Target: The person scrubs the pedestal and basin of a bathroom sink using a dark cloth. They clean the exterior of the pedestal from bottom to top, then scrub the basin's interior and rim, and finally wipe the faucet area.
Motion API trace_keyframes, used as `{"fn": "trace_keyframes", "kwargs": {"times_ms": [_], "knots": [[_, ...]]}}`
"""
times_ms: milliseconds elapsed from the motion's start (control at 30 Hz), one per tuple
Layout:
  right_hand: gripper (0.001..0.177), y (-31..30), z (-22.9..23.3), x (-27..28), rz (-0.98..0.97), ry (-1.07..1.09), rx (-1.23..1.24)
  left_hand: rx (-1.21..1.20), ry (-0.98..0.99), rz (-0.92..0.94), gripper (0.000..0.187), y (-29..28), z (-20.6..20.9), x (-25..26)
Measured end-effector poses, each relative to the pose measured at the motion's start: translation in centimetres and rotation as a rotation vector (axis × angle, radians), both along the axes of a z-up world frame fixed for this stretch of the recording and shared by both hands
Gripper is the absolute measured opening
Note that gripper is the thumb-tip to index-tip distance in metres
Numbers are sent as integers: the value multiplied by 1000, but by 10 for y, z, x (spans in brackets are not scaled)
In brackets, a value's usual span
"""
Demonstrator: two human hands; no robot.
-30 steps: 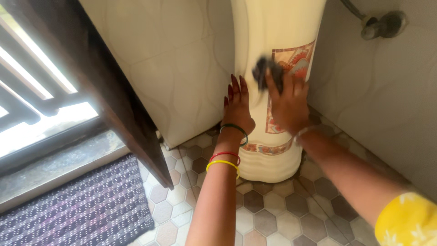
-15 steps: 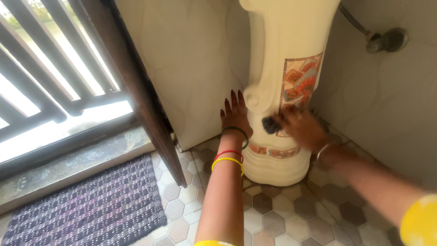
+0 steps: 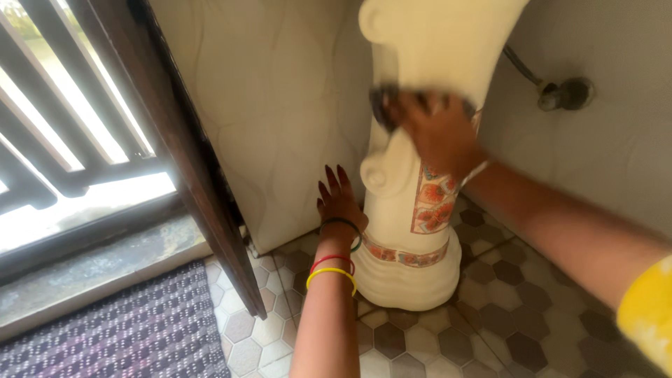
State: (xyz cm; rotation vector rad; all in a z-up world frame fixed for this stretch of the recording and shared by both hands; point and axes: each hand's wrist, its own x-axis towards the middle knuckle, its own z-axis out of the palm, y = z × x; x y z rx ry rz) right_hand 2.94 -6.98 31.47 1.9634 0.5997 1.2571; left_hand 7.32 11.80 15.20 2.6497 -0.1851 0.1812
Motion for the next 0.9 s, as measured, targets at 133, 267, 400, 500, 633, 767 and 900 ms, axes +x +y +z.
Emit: {"fn": "trace_keyframes", "kwargs": {"times_ms": [133,267,400,500,633,767,900], "knots": [[63,12,-68,-7,-97,90,19,-33,74,18,117,14,-5,2],[67,22,-114,-8,-134,143,91,9,115,58,113,22,-10,-3],[66,24,-144,-7,-126,243,81,42,254,44,118,26,-6,-8],[60,18,-169,-16,-139,387,-45,-1,250,51,116,22,-5,-11],[84,4,-185,-35,-215,618,-75,5,212,47,116,25,0,-8],[80,-32,-181,-43,-74,647,-27,-13,269,55,117,32,-5,-11],[59,-45,-158,-40,-21,367,-28,-52,320,83,111,28,-37,0]]}}
